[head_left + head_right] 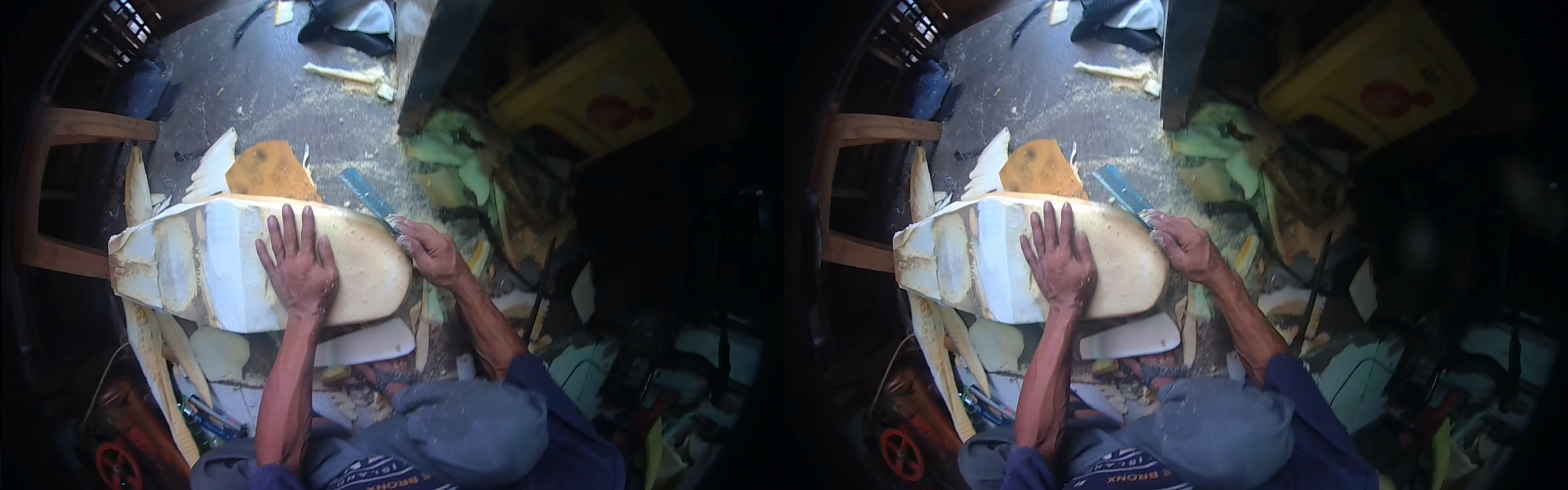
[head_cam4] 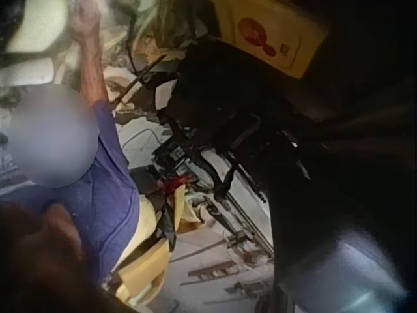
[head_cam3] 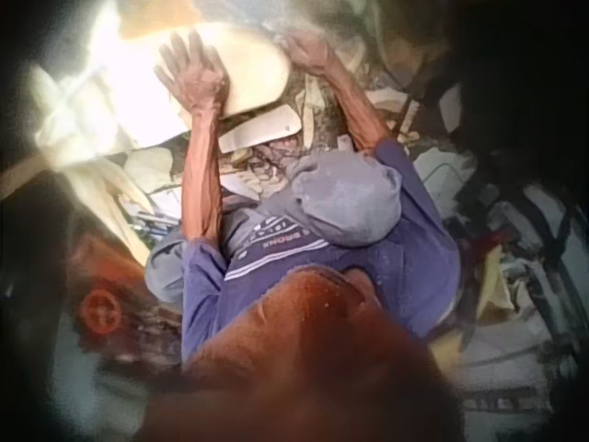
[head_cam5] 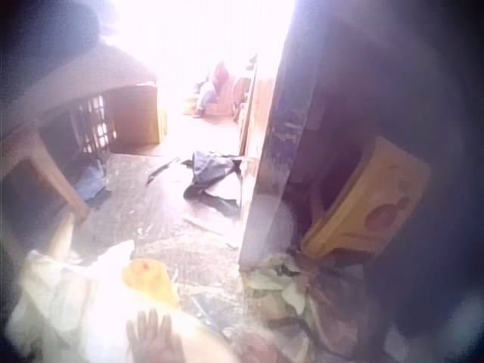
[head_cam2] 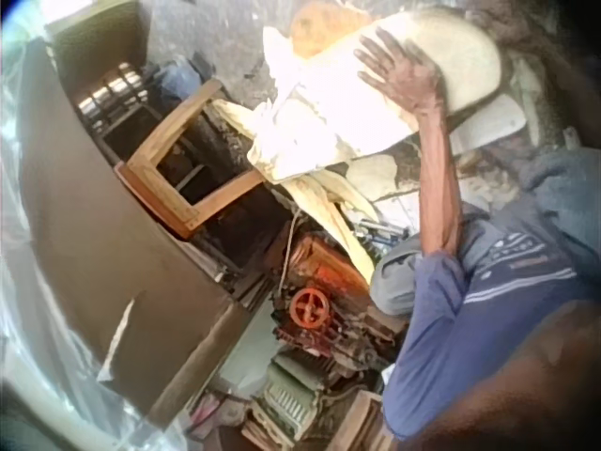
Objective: The person carves a large piece of light-colored wood using a knife and a flat metal tool. They repeatedly scrape and shave the surface, remove wood shavings, and reposition the wood to work on different sections.
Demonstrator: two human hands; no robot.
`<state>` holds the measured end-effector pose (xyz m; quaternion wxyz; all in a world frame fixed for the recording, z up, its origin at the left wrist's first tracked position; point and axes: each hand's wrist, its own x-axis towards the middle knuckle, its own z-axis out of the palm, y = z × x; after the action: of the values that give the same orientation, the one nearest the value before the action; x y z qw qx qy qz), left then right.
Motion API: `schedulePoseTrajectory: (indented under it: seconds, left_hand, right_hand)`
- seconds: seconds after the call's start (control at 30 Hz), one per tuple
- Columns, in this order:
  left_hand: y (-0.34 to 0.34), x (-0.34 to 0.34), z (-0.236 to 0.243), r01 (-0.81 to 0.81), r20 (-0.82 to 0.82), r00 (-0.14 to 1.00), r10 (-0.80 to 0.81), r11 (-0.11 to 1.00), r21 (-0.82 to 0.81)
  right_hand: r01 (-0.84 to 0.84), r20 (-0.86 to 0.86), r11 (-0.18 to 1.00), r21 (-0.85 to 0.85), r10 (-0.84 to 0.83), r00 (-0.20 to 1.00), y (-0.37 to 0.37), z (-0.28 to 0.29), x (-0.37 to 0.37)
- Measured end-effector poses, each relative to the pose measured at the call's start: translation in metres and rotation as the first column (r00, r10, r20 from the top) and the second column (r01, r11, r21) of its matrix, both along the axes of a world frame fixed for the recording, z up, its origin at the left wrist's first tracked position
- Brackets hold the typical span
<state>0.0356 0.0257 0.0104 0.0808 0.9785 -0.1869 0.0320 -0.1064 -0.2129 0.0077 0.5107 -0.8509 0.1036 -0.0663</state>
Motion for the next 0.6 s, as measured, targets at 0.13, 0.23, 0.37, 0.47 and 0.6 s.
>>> schedulePoseTrajectory:
  seconds: [0.13,0.23,0.37,0.47,0.6]
  left_hand:
    - [0.000,-0.001,0.003,-0.025,-0.077,0.997,0.025,1.000,-0.012]
    - [0.000,-0.002,0.003,0.022,0.008,1.000,-0.022,0.998,-0.064]
    - [0.001,-0.004,0.000,0.032,-0.028,0.999,-0.033,0.998,-0.054]
    - [0.001,-0.004,0.000,0.003,0.008,1.000,-0.002,0.998,-0.068]
    - [-0.001,-0.001,-0.001,0.025,0.028,0.999,-0.023,0.998,-0.062]
  right_hand:
    - [0.065,-0.179,0.998,-0.023,-0.068,0.981,0.006,-0.002,-0.037]
    - [0.098,-0.428,0.990,-0.104,-0.134,0.894,-0.007,0.007,-0.019]
    - [0.034,-0.246,0.999,0.041,-0.023,0.969,-0.005,0.001,-0.006]
    - [0.075,-0.368,0.994,0.081,-0.040,0.929,-0.008,0.001,-0.026]
    - [0.136,-0.157,0.979,0.149,-0.113,0.981,-0.013,0.005,-0.004]
